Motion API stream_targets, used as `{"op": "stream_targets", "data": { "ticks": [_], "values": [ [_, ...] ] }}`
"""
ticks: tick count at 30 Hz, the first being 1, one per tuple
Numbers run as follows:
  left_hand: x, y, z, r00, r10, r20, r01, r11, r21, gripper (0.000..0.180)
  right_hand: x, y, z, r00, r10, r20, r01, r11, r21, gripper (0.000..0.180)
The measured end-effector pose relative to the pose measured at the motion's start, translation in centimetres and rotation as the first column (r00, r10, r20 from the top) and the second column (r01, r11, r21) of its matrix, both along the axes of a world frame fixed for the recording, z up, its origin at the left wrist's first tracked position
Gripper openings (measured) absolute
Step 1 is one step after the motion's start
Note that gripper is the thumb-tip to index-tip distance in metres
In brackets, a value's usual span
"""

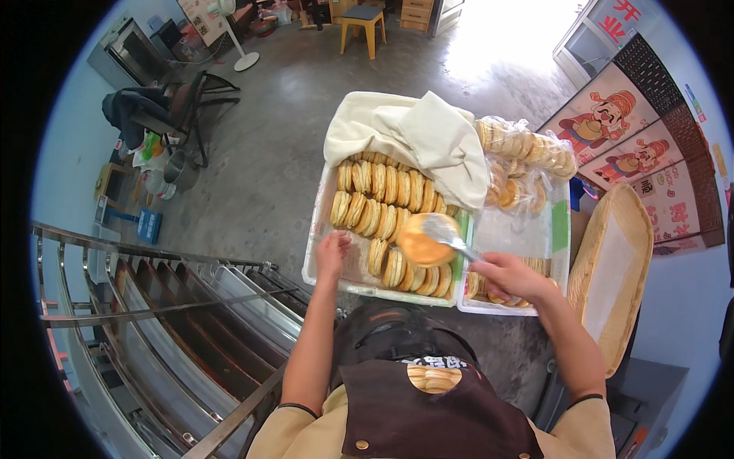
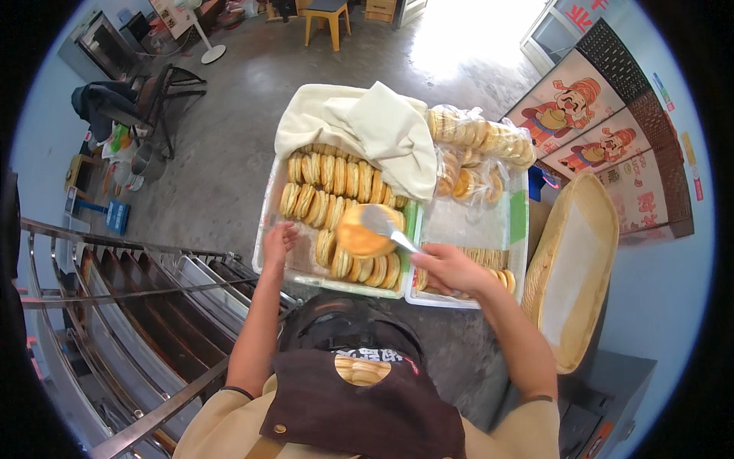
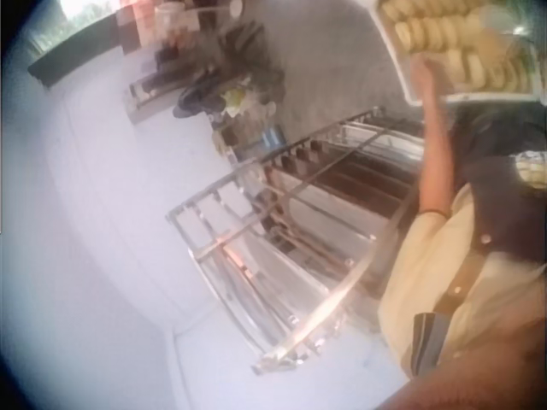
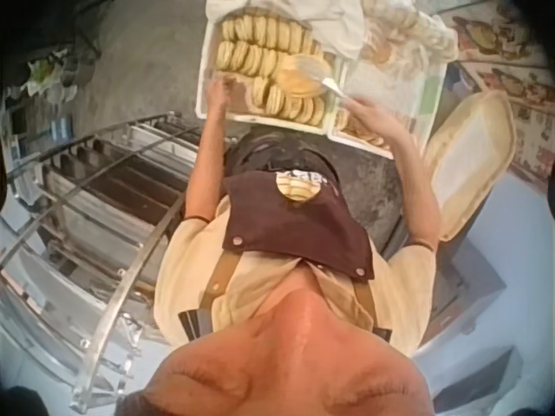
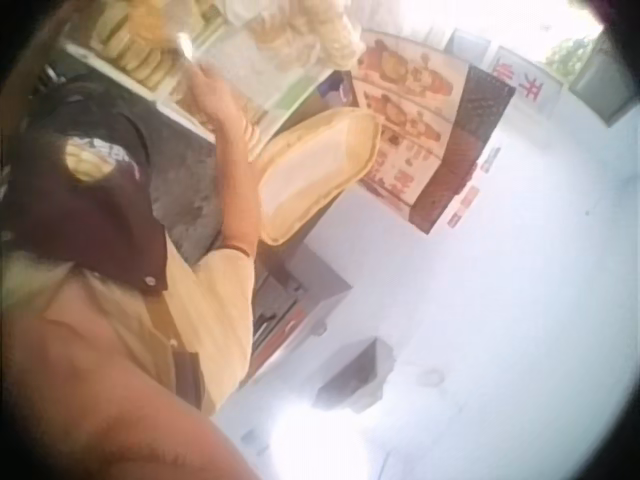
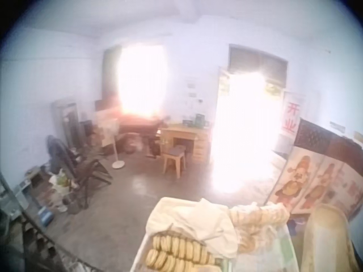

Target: The person arranges round buns in a white tray using tongs, then covers the tray with a white cloth. The person also handles plastic-wrapped buns and places them in the tray. The task occurs in a small shop with a staircase and a desk visible in the background.

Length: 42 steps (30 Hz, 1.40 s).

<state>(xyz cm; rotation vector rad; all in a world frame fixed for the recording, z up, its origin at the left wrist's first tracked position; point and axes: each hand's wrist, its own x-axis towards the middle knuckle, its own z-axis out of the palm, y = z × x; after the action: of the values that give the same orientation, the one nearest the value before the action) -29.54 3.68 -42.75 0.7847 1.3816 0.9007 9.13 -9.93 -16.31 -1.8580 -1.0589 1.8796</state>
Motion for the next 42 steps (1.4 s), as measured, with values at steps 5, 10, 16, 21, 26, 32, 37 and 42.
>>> {"op": "stream_targets", "data": {
  "ticks": [5,10,16,21,26,32,37,42],
  "values": [
    [-0.5,0.2,5.6,0.991,0.091,0.094,-0.085,0.994,-0.067,0.060,-10.4,7.8,-4.7,0.971,0.237,0.032,-0.236,0.971,-0.035,0.050],
    [-1.0,1.2,3.2,0.970,-0.092,0.223,0.144,0.963,-0.230,0.061,-14.8,10.9,-9.1,0.810,0.507,0.295,-0.498,0.860,-0.112,0.068],
    [3.1,0.8,-3.5,0.928,-0.186,0.322,0.292,0.900,-0.323,0.052,-12.5,10.3,-6.1,0.703,0.599,0.384,-0.551,0.800,-0.240,0.079],
    [3.8,1.1,-5.3,0.950,-0.311,0.025,0.298,0.878,-0.376,0.056,-6.9,8.0,-1.6,0.762,0.544,0.352,-0.498,0.839,-0.219,0.074],
    [1.8,0.8,-5.0,0.929,-0.305,-0.212,0.285,0.951,-0.119,0.056,2.0,1.1,0.4,0.944,0.224,0.242,-0.179,0.964,-0.194,0.060],
    [0.3,-0.2,-2.9,0.924,-0.274,-0.266,0.266,0.962,-0.067,0.047,8.5,-7.9,-0.4,0.902,0.117,0.416,0.014,0.954,-0.299,0.055],
    [0.0,-1.3,0.1,0.897,-0.282,-0.341,0.307,0.951,0.021,0.043,8.0,-9.5,-4.2,0.930,0.143,0.340,-0.008,0.930,-0.368,0.058],
    [1.1,-3.6,3.7,0.899,-0.228,-0.374,0.292,0.948,0.124,0.038,8.1,-9.1,-8.6,0.914,0.232,0.334,-0.086,0.913,-0.398,0.063]
  ]
}}
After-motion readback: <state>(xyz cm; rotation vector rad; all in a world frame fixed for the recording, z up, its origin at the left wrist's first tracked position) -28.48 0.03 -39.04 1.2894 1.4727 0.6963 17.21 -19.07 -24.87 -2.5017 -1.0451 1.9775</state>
